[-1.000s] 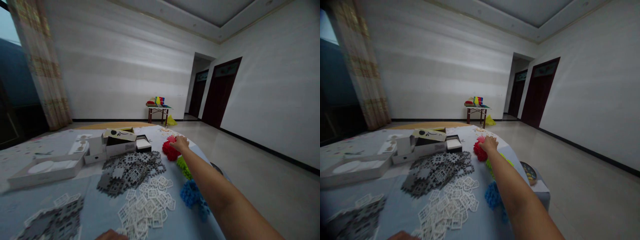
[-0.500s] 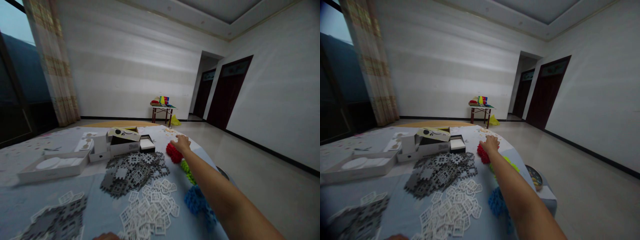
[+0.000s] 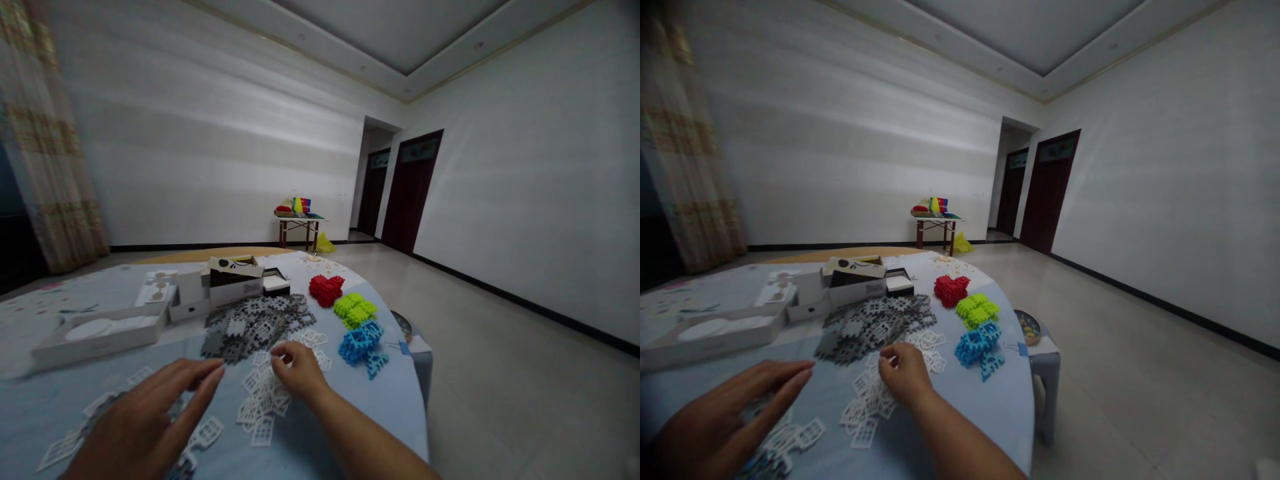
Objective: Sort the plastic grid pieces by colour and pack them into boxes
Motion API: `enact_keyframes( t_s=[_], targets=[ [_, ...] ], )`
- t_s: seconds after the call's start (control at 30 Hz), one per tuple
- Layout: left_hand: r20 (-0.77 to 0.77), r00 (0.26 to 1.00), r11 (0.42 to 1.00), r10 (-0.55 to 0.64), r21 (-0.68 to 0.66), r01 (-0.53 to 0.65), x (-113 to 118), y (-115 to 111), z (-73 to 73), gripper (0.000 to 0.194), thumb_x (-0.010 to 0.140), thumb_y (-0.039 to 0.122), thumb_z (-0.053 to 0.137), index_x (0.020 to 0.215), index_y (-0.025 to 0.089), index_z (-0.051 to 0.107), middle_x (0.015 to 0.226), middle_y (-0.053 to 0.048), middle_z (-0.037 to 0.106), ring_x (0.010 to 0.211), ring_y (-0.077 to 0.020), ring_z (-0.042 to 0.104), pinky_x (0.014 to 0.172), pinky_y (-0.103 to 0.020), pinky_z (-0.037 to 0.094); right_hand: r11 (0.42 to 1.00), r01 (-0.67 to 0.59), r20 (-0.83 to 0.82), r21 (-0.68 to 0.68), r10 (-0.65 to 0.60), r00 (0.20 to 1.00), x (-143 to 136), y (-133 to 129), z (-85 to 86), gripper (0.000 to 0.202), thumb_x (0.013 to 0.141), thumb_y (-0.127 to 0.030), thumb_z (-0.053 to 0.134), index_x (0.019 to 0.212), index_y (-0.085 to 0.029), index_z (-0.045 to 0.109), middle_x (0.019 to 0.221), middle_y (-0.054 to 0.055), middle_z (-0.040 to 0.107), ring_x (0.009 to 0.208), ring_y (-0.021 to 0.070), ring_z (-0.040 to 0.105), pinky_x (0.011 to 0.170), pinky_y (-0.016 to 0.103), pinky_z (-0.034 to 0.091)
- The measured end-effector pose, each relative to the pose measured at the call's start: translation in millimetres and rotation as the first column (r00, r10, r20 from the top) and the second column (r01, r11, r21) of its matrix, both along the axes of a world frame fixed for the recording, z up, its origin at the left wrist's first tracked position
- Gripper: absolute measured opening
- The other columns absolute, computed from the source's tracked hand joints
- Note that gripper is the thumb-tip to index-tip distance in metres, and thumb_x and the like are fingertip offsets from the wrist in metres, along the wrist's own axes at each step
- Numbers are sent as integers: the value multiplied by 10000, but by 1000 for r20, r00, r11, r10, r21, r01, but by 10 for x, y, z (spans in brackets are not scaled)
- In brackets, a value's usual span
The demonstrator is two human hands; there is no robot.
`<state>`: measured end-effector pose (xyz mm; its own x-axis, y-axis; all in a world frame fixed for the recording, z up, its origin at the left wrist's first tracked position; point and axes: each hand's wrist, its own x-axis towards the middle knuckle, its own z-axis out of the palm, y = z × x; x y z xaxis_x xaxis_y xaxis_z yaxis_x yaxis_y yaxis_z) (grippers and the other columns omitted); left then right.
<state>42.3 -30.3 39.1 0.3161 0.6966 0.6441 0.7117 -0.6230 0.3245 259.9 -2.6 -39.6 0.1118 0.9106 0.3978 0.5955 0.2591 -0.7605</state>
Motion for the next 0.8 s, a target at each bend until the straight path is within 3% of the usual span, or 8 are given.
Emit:
enact_keyframes(
  t_s=[0.2,0.3,0.43,0.5,0.6,0.7,0.8],
  targets=[
    [7,998,991,62,-120,-61,-135,-48,235,393,737,581,474,957,305,648,966,32,697,865,-173,640,732,-223,505,987,-29,108,157,12,994,114,-161,-154,174,757,-137,534,850,-180,674,802,33,643,727,121,586,717,232,450],
    [47,979,964,200,-190,-188,-272,-35,331,447,713,626,460,945,299,656,987,27,694,859,-196,637,704,-266,514,982,-56,131,178,33,991,170,-164,-201,163,763,-137,532,843,-181,667,803,31,639,726,117,583,722,232,446],
    [46,910,868,411,-323,-376,-567,55,336,492,702,644,420,933,279,654,963,7,700,841,-226,633,733,-336,499,983,-80,121,166,60,991,185,-151,-233,160,767,-141,530,839,-191,664,797,28,632,716,118,578,702,231,450],
    [52,879,830,473,-360,-425,-762,143,238,478,679,627,435,891,264,661,896,-11,712,865,-245,627,762,-353,483,981,-96,112,171,78,991,190,-148,-227,160,768,-142,526,835,-192,663,798,29,632,720,121,578,703,236,451],
    [25,852,782,524,-410,-469,-1080,298,-22,457,667,581,460,879,227,656,817,-41,719,831,-252,634,770,-350,471,976,-115,86,183,101,991,211,-143,-215,158,774,-150,517,832,-186,659,795,34,629,720,126,579,691,240,452],
    [20,833,749,553,-449,-487,-1350,417,-313,475,705,548,414,918,189,639,886,-76,713,836,-240,641,769,-322,468,971,-128,56,200,119,991,238,-133,-221,158,780,-161,508,836,-179,655,797,40,627,712,130,581,690,251,454],
    [-38,839,724,543,-484,-491,-1496,476,-514,512,707,553,392,934,162,632,907,-98,708,831,-241,645,753,-309,476,967,-136,41,218,130,991,250,-125,-231,159,778,-164,504,843,-182,649,792,41,627,707,137,580,696,267,455]
  ],
)
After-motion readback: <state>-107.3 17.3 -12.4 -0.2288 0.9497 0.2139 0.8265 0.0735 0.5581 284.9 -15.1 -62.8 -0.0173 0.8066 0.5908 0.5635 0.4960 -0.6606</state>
